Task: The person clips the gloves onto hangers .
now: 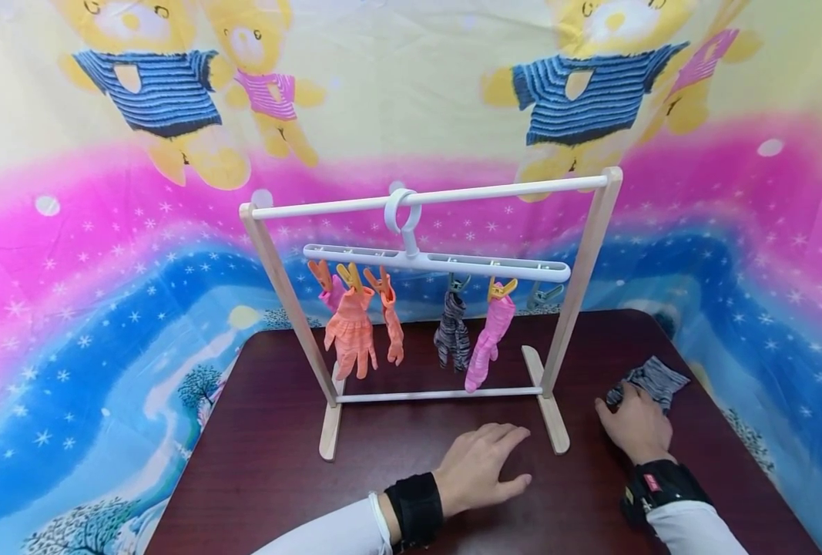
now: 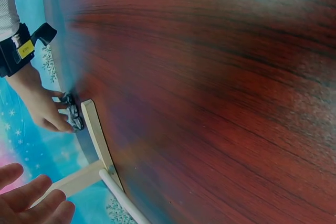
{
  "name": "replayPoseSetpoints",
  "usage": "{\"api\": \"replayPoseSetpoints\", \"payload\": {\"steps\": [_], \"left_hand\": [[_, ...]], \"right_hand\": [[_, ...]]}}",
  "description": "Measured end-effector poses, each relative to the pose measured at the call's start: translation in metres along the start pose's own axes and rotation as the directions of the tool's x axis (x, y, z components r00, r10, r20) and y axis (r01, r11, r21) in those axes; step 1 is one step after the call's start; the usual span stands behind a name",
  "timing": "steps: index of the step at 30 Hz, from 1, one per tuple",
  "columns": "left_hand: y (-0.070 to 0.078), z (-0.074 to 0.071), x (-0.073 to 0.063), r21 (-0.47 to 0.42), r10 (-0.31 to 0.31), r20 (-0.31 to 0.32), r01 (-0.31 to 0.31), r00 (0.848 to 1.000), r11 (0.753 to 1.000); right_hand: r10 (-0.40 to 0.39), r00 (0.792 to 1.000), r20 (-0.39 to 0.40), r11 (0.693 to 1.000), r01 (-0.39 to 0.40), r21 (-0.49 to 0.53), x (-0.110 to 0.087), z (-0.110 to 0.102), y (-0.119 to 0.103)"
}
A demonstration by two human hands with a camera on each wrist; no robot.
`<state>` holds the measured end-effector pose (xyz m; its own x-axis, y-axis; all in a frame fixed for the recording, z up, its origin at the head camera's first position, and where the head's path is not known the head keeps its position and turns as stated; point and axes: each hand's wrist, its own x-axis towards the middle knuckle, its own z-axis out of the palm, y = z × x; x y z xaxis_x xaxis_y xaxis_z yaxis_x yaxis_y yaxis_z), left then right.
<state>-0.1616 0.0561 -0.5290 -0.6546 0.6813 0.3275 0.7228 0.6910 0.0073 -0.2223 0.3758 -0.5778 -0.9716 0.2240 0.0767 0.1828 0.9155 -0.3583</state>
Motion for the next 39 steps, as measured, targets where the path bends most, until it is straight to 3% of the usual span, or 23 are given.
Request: {"api": "replayPoseSetpoints", "payload": {"steps": [7, 15, 26, 32, 39], "left_hand": [[0.004, -0.001, 0.000, 0.015, 0.015, 0.003, -0.015, 1.000, 1.000], [0.007, 0.001, -0.001, 0.026, 0.009, -0.004, -0.009, 1.000, 1.000], [0.008, 0.003, -0.004, 0.037, 0.000, -0.010, 0.000, 1.000, 0.999], [0.008, 0.003, -0.004, 0.036, -0.001, -0.041, 0.003, 0.999, 0.999], [0.006, -0.003, -0.001, 0.020, -0.010, -0.078, 0.012, 0.997, 1.000]], "right_hand": [[0.044, 0.994, 0.097, 0.999, -0.042, -0.019, 0.004, -0.009, 0.006], [0.023, 0.998, 0.050, 1.000, -0.023, 0.001, 0.000, -0.007, 0.012], [-0.049, 0.996, 0.078, 0.999, 0.048, 0.014, 0.000, -0.007, 0.022], [-0.049, 0.999, 0.011, 0.997, 0.048, 0.054, -0.006, -0.011, 0.016], [-0.069, 0.990, -0.124, 0.991, 0.083, 0.108, -0.010, -0.018, 0.001]]}}
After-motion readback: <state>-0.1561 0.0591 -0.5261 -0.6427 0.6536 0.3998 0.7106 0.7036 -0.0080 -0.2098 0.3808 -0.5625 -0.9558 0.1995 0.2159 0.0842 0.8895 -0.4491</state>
